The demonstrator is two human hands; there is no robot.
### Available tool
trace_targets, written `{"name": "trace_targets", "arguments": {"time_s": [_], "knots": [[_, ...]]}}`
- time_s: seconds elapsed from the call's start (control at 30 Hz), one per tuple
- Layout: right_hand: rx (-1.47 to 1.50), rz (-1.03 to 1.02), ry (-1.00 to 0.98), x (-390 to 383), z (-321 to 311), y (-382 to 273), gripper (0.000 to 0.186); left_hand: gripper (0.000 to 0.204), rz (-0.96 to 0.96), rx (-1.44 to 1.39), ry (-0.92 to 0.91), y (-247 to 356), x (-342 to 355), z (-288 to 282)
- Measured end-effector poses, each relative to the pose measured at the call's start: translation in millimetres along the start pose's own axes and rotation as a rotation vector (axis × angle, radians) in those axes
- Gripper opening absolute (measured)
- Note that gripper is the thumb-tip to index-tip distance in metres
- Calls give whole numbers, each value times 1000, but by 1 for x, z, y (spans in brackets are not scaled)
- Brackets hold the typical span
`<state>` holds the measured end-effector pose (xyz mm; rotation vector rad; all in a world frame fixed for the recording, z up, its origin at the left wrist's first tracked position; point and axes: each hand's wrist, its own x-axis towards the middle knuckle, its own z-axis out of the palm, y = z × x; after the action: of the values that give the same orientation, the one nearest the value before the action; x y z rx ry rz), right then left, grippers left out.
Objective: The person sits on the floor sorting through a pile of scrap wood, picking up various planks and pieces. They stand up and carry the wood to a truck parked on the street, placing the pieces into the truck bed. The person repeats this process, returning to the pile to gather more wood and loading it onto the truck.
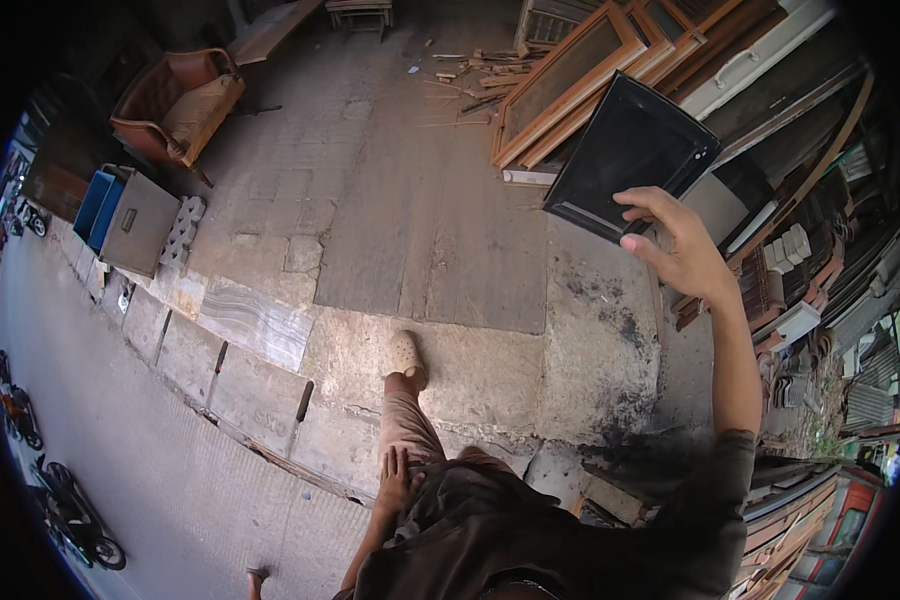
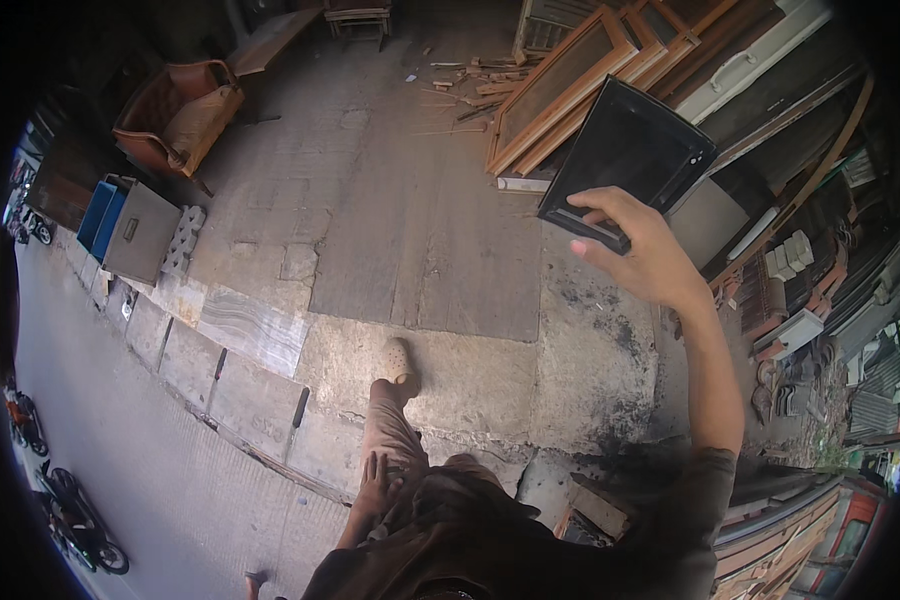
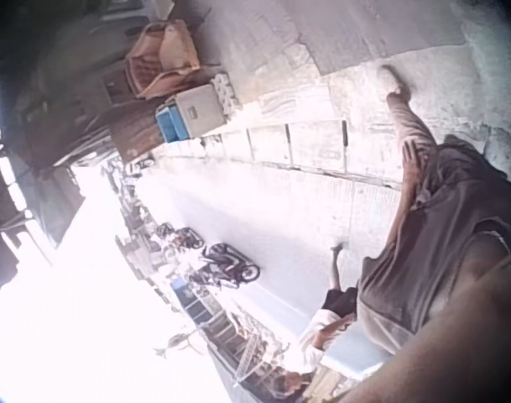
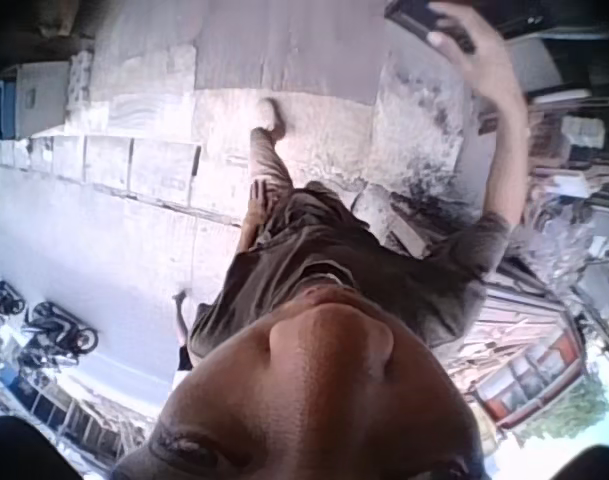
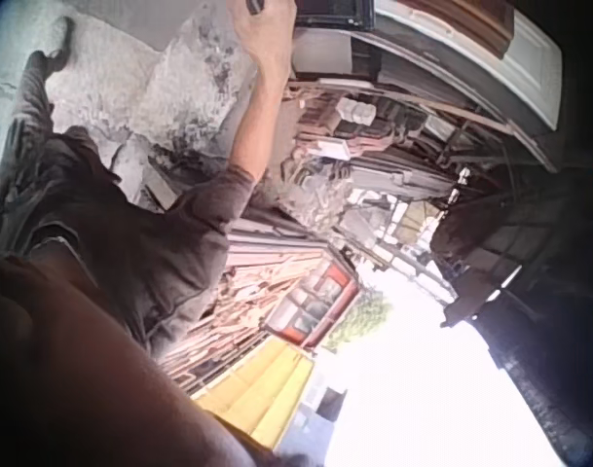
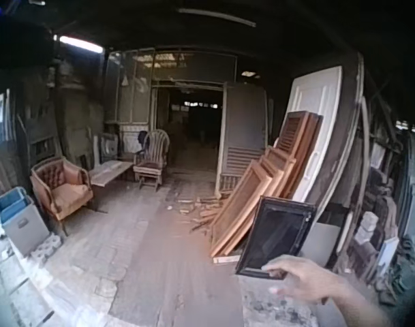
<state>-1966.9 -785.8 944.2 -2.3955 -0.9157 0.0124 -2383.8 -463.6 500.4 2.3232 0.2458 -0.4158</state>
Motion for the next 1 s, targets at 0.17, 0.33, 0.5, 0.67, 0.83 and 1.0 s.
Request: {"name": "trace_targets", "arguments": {"time_s": [0.17, 0.33, 0.5, 0.67, 0.83, 1.0], "knots": [[239, 145, -172, 157, 112, 85, 44, 71, -49, -415, -38, 4, 158, -135], [501, 388, -437, 224, 201, 106, 47, 61, -176, -285, 139, 13, 322, -315], [576, 730, -466, 210, 233, 134, 56, 50, -74, -384, 287, 30, 513, -473], [314, 1046, -332, 240, 277, 188, 52, 39, -257, -721, 408, -34, 707, -495], [454, 967, -286, 362, 322, 287, 50, 40, -359, -545, 146, 6, 823, -453], [277, 1002, -95, 561, 275, 344, 53, 50, 455, -16, -357, 65, 872, -529]]}}
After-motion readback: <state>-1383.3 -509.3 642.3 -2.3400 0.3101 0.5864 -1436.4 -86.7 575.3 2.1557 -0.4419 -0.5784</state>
